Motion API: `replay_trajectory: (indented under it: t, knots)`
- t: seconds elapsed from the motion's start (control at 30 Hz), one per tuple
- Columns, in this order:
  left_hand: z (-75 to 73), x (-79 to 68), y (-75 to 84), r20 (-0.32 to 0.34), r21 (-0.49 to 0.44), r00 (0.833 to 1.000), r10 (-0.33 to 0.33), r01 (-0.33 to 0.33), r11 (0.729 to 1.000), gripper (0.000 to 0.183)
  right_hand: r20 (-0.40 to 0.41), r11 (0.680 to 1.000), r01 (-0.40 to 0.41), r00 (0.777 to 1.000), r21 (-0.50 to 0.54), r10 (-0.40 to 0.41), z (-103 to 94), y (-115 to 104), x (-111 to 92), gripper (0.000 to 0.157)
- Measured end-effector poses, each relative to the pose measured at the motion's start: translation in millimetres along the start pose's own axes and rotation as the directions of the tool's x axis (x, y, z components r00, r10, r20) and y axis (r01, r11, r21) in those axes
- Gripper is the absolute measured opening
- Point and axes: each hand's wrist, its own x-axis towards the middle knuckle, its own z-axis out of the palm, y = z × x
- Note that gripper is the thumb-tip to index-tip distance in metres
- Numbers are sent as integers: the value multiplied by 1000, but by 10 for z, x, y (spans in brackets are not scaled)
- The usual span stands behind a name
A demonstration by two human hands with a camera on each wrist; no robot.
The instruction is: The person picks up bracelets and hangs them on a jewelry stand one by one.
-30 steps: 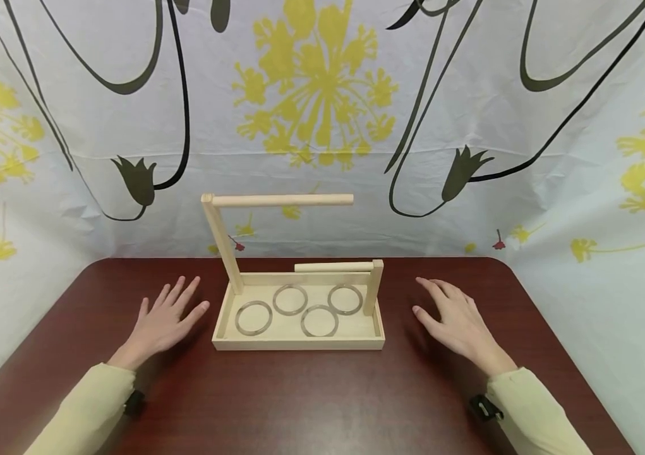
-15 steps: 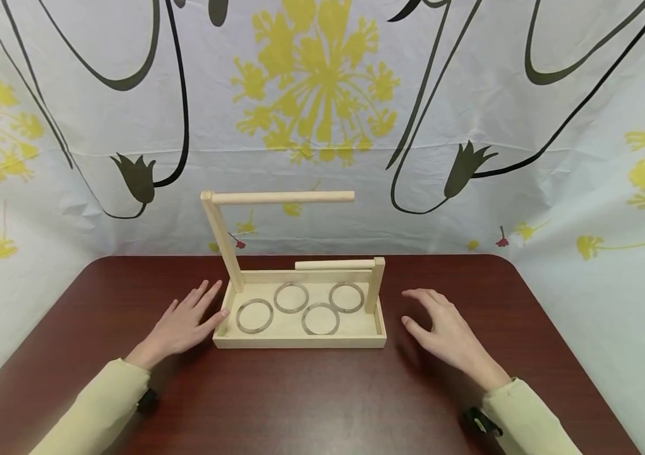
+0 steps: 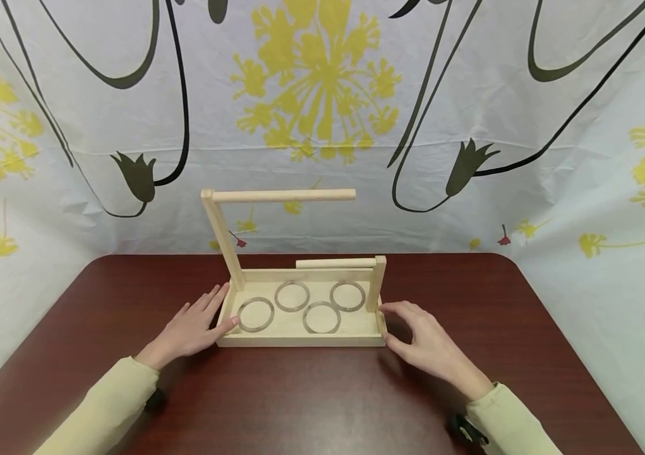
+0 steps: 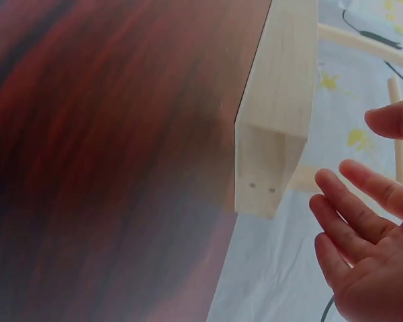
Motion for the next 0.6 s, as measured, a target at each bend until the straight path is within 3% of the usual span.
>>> replay_trajectory:
  t: [0.4,0.6]
  knots:
    - [35,71,59,22,18,1000,20,-20,1000,92,52,995,32,998,93,-37,192,-166,154,40]
    - [64,76,66,-5,63,1000,27,-27,998,93,48,987,60,997,152,-68,273,-222,231,40]
